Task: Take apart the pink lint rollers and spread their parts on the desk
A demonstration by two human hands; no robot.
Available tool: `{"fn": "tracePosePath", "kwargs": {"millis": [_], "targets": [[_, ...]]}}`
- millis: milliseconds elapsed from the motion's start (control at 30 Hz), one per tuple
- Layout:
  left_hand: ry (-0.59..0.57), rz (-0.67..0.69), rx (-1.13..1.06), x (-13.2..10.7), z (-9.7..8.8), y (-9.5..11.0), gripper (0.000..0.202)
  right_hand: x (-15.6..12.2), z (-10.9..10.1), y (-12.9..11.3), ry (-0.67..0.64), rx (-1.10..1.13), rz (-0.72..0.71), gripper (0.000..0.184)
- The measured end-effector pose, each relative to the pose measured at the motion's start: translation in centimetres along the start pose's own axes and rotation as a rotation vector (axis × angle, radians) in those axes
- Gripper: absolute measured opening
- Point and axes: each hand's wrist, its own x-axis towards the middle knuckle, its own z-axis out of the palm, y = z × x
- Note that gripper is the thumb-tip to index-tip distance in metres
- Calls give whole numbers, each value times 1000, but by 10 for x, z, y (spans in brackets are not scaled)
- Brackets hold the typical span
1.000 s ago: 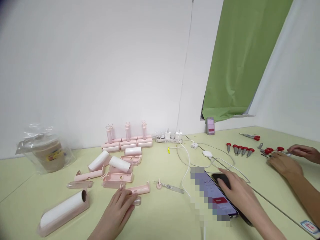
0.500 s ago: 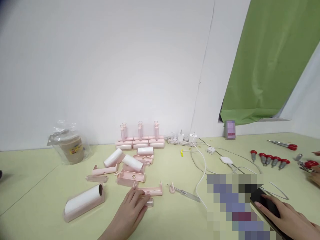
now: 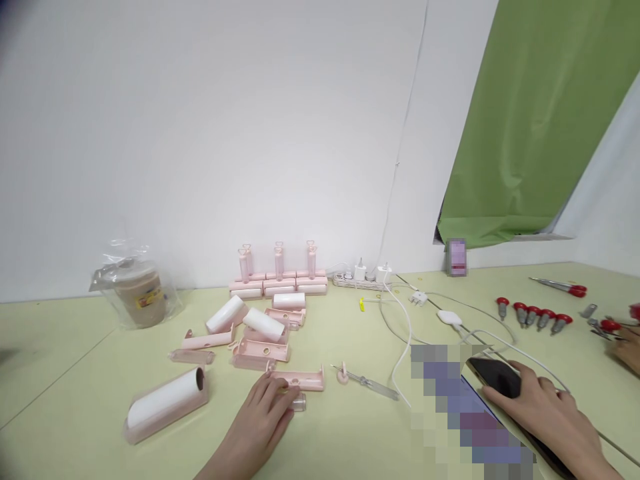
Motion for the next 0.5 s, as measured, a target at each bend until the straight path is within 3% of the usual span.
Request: {"fn": "tracePosePath", "kwargs": {"millis": [300,433,500], "targets": [[-35,4,31,-1,3,-2,28,-37,-39,-48,-44,-12,153,89],[-32,8,19,-1,3,-1,28,-40,-39,-51,-15,-7,168,91],[-29,10,16,-1,2,-1,28,-36,-33,-43,68,17,103,92]]}}
